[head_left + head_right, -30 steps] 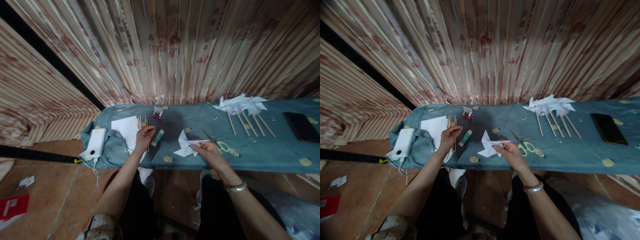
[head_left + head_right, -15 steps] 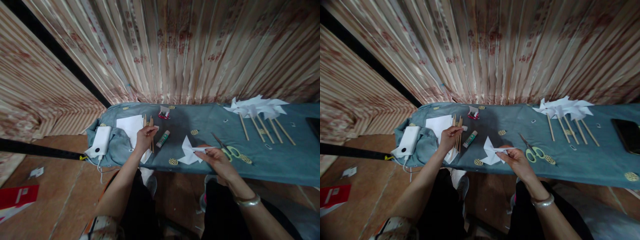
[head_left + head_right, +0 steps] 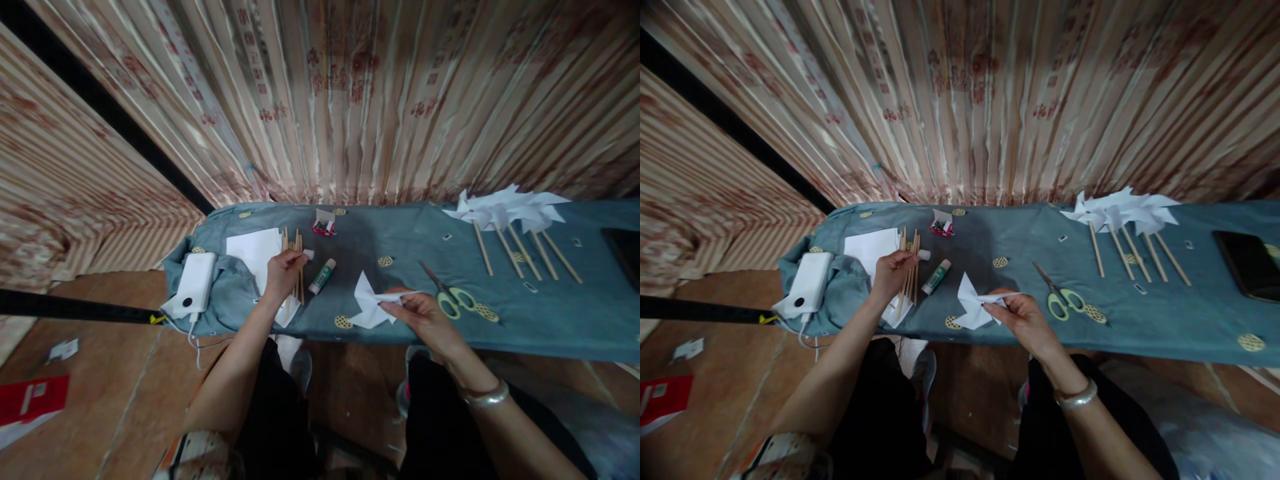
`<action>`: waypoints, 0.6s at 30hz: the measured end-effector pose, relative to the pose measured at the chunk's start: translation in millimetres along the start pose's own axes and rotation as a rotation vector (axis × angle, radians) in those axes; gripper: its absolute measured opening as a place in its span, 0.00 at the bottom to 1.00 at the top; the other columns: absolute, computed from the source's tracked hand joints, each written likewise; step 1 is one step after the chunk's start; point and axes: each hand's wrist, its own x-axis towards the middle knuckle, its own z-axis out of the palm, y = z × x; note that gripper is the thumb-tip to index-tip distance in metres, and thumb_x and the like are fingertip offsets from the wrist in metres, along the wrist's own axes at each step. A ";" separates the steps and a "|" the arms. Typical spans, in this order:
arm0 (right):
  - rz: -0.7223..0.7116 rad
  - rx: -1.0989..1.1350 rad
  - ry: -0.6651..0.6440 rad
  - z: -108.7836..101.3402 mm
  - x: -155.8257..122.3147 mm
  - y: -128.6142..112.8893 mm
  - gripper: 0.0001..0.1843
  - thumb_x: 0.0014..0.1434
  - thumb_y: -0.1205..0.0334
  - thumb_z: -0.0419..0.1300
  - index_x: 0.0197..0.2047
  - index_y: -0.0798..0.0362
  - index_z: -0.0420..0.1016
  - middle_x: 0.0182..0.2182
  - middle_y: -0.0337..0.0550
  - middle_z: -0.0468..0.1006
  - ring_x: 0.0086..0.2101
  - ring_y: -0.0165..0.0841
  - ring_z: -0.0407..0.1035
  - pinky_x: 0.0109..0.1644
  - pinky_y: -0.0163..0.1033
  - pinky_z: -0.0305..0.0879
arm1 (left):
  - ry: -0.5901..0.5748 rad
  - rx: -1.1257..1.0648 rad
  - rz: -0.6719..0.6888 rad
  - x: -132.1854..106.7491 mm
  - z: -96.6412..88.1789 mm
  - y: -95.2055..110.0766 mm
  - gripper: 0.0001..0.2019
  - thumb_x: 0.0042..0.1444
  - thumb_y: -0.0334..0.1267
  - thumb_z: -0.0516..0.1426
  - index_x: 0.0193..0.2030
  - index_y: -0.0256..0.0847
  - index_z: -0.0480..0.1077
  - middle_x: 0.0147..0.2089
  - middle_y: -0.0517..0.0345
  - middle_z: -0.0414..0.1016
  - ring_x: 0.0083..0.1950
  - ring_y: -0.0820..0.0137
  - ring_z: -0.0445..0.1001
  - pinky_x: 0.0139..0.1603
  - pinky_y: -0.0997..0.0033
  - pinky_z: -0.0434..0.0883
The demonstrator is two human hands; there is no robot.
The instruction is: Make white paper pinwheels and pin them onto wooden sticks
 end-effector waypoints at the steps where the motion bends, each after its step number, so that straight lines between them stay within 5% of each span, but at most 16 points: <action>1: 0.000 -0.002 0.002 0.2 0.1 0.1 0.17 0.44 0.47 0.73 0.31 0.50 0.81 0.26 0.39 0.81 0.27 0.30 0.71 0.32 0.34 0.66 | 0.003 0.007 -0.010 1.1 -0.3 1.0 0.07 0.49 0.40 0.61 0.27 0.39 0.78 0.25 0.61 0.74 0.28 0.73 0.68 0.33 0.74 0.64; 11: 0.060 0.006 -0.001 1.0 0.0 -0.7 0.19 0.41 0.45 0.74 0.30 0.51 0.80 0.24 0.38 0.79 0.25 0.29 0.69 0.30 0.34 0.63 | 0.035 0.032 -0.004 8.2 -1.3 -4.1 0.20 0.57 0.45 0.55 0.16 0.39 0.67 0.16 0.64 0.63 0.21 0.76 0.61 0.26 0.75 0.60; 18: 0.059 -0.023 -0.021 0.8 0.5 1.4 0.20 0.42 0.44 0.73 0.31 0.52 0.80 0.24 0.38 0.78 0.25 0.29 0.68 0.30 0.34 0.62 | -0.014 0.395 0.115 12.8 -5.9 -15.6 0.04 0.52 0.33 0.61 0.34 0.40 0.78 0.35 0.57 0.78 0.33 0.70 0.73 0.37 0.72 0.69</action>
